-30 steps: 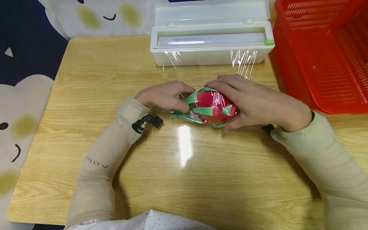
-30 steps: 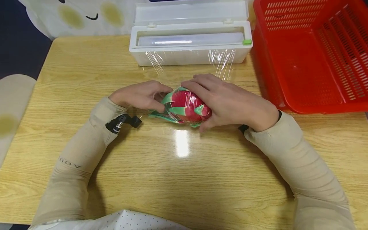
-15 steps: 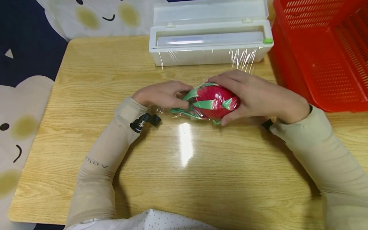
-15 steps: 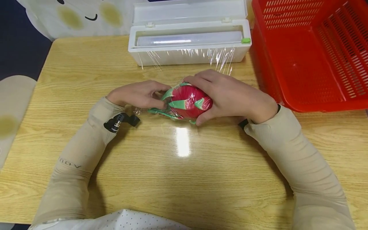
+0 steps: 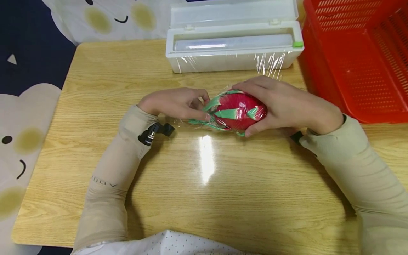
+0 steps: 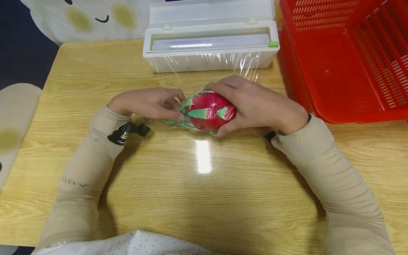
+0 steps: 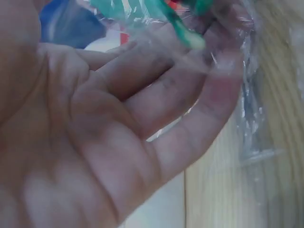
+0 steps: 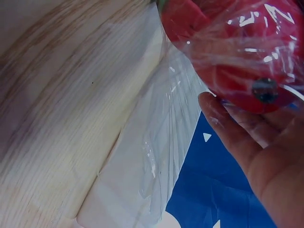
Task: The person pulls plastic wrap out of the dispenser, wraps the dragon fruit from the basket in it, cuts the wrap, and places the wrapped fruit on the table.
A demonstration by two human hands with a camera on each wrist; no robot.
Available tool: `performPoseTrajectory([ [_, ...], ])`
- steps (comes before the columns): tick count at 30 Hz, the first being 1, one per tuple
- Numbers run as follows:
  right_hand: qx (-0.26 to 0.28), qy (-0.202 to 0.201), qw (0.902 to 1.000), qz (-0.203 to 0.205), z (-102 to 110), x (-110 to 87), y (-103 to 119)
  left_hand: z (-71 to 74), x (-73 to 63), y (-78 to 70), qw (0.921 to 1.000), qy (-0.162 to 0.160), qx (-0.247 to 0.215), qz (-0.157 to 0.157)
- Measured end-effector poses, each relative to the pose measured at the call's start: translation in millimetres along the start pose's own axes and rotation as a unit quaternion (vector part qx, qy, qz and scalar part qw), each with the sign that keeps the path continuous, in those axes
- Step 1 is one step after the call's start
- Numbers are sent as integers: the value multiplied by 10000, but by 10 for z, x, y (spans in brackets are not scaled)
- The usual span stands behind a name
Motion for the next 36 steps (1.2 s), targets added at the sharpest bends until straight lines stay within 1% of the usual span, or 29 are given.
performPoseTrajectory([
  [2, -7, 7, 10000, -18, -5, 4, -3, 7, -11, -11, 9999, -25, 71, -98],
  [6, -20, -36, 10000, 64, -5, 9, 9, 34, -25, -63, 9982, -155, 385, -444],
  [9, -14, -78, 9998, 163, -2, 14, 21, 62, -47, -78, 9967, -270, 531, -555],
  [11, 0, -94, 9997, 206, -1, 17, 25, 77, -69, -75, 9962, -316, 595, -545],
  [15, 33, -97, 9997, 220, 0, 31, 26, 110, -114, -30, 9969, -382, 587, -368],
  [20, 26, -74, 9997, 230, 0, 47, 35, 167, -193, 30, 9978, -495, 422, -133],
  [22, 24, -49, 9998, 215, -2, 54, 35, 208, -246, 37, 9972, -608, 424, -67],
  [26, 14, 34, 9999, 101, -7, 65, 21, 331, -370, 17, 9923, -1051, 647, 37],
  [28, 22, 58, 10000, 53, -6, 70, 14, 356, -411, 5, 9906, -1133, 759, 103],
  [30, 29, 68, 10000, -27, 0, 67, -1, 353, -411, -32, 9896, -1127, 890, 62],
  [33, 39, 26, 9998, -167, 17, 52, -31, 300, -344, -103, 9882, -1021, 1140, -45],
  [36, 33, -14, 9997, -229, 29, 58, -50, 266, -286, -153, 9836, -1093, 1434, -99],
])
Point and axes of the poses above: each hand's wrist, its own x-axis towards the middle knuckle, its own z-axis out of the back of the hand, y = z × x, the point moved 9 cm from there along x, towards the middle knuckle, and after that the axes turned 9 degrees about x, right-handed, at the moved point
